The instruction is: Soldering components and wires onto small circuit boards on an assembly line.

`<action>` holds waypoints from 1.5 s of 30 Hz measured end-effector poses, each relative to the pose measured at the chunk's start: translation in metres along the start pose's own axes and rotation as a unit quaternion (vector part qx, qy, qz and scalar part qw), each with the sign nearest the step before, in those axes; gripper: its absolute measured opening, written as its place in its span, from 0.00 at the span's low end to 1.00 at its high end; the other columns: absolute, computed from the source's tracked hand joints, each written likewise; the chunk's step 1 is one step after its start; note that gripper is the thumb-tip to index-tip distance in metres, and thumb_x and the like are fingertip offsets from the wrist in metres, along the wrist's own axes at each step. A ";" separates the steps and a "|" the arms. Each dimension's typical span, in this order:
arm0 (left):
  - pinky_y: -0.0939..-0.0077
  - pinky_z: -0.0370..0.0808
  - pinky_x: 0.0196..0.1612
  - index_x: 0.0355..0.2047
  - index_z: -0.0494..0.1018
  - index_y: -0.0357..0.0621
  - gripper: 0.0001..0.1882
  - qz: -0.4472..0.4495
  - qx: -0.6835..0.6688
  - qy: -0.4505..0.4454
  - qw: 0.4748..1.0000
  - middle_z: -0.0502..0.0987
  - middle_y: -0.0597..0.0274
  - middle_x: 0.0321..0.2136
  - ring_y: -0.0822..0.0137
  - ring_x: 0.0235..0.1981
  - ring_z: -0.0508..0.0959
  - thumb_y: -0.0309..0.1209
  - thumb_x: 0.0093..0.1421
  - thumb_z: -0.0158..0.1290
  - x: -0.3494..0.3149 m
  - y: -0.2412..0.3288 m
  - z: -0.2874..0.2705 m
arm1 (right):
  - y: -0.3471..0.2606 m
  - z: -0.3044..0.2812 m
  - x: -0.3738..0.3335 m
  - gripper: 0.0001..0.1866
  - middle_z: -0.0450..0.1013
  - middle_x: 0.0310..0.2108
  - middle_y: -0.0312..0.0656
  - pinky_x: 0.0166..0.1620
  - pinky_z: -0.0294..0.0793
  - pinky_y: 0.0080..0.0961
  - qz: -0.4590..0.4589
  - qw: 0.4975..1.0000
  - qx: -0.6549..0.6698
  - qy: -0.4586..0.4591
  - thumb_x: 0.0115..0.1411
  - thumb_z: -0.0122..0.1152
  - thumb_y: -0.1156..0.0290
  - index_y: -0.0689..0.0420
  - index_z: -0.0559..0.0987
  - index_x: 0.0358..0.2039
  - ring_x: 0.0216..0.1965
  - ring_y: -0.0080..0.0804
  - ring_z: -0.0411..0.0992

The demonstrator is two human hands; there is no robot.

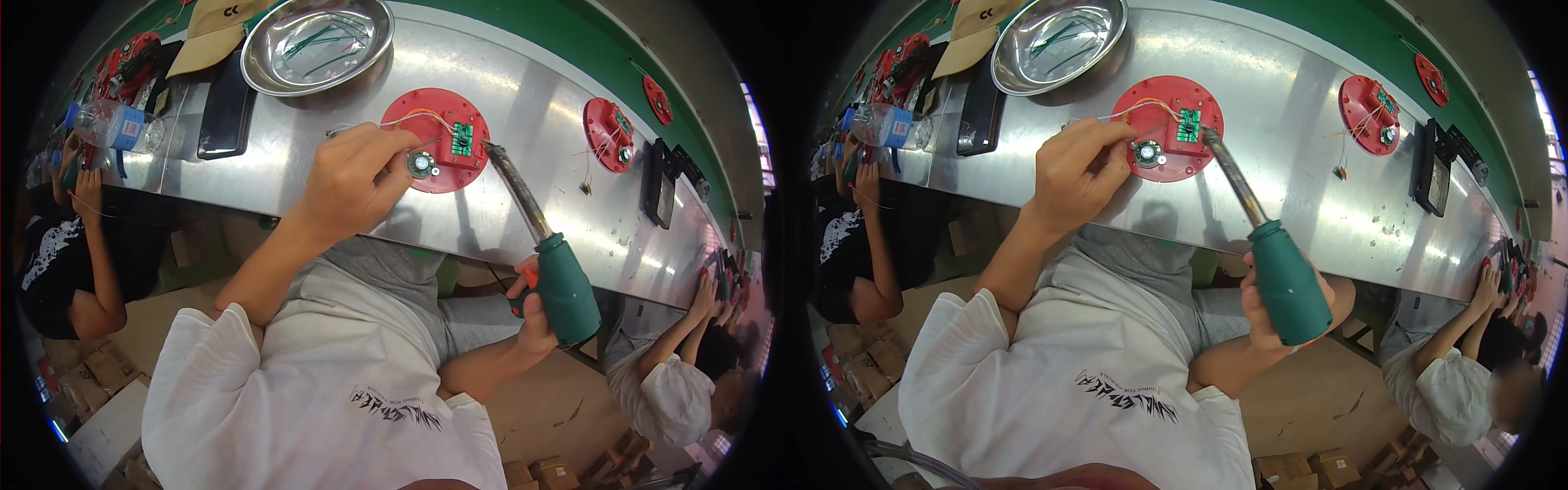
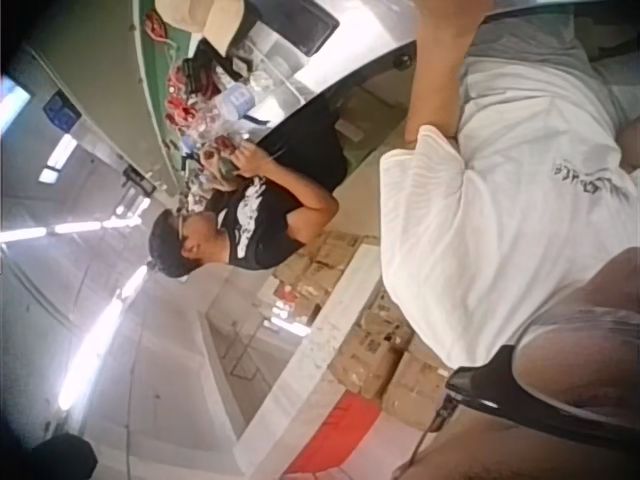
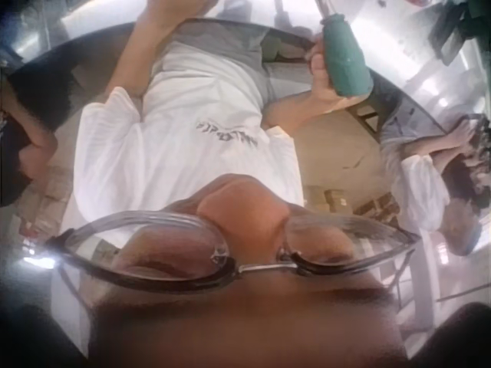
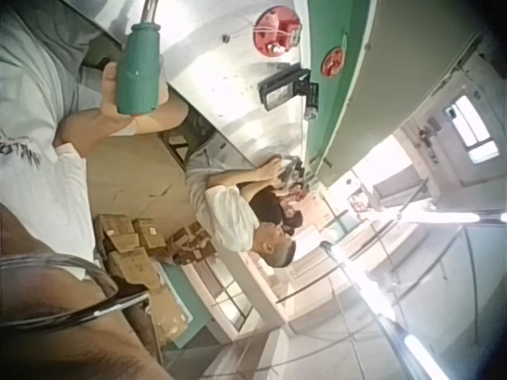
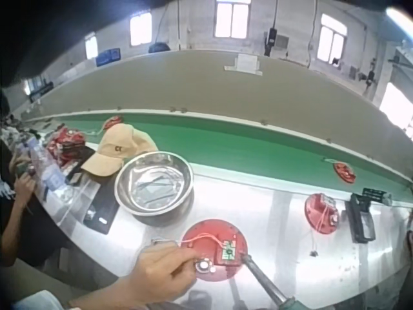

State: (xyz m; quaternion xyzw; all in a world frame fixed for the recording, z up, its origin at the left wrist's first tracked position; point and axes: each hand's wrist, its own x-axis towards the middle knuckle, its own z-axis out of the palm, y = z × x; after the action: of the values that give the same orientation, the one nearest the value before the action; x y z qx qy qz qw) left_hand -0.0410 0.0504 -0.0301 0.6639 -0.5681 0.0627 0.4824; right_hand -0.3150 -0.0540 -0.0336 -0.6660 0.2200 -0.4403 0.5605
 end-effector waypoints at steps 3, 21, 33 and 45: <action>0.74 0.72 0.22 0.32 0.78 0.36 0.08 0.021 -0.014 0.001 1.000 0.76 0.56 0.22 0.63 0.18 0.76 0.17 0.49 0.58 0.000 -0.003 0.002 | 0.000 0.000 0.001 0.16 0.79 0.31 0.48 0.29 0.75 0.22 -0.048 0.993 -0.079 -0.070 0.48 0.69 0.76 0.70 0.81 0.38 0.23 0.30 0.75; 0.67 0.72 0.24 0.30 0.74 0.39 0.08 0.064 0.035 -0.018 0.997 0.73 0.60 0.19 0.60 0.21 0.75 0.17 0.48 0.56 -0.002 -0.008 0.008 | 0.011 -0.001 -0.003 0.18 0.77 0.29 0.46 0.27 0.72 0.22 -0.026 0.988 -0.142 -0.057 0.55 0.68 0.73 0.69 0.79 0.44 0.23 0.28 0.73; 0.65 0.71 0.23 0.29 0.73 0.41 0.08 0.031 0.016 -0.006 0.999 0.71 0.60 0.18 0.59 0.19 0.73 0.18 0.48 0.55 -0.002 -0.006 0.010 | 0.011 -0.002 0.002 0.20 0.76 0.29 0.46 0.26 0.71 0.23 -0.025 0.985 -0.152 -0.074 0.57 0.64 0.74 0.70 0.76 0.49 0.22 0.28 0.71; 0.65 0.71 0.23 0.29 0.72 0.41 0.08 0.025 0.013 0.001 1.000 0.71 0.59 0.18 0.58 0.19 0.74 0.18 0.48 0.55 -0.003 -0.005 0.012 | -0.001 0.006 0.012 0.26 0.76 0.31 0.55 0.20 0.70 0.25 -0.022 0.998 -0.050 -0.016 0.63 0.60 0.62 0.76 0.71 0.48 0.18 0.31 0.71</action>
State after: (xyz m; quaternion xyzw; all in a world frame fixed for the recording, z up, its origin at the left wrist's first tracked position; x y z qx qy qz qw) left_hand -0.0436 0.0433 -0.0418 0.6555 -0.5828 0.0828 0.4731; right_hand -0.3040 -0.0597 -0.0290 -0.7047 0.2181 -0.4304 0.5202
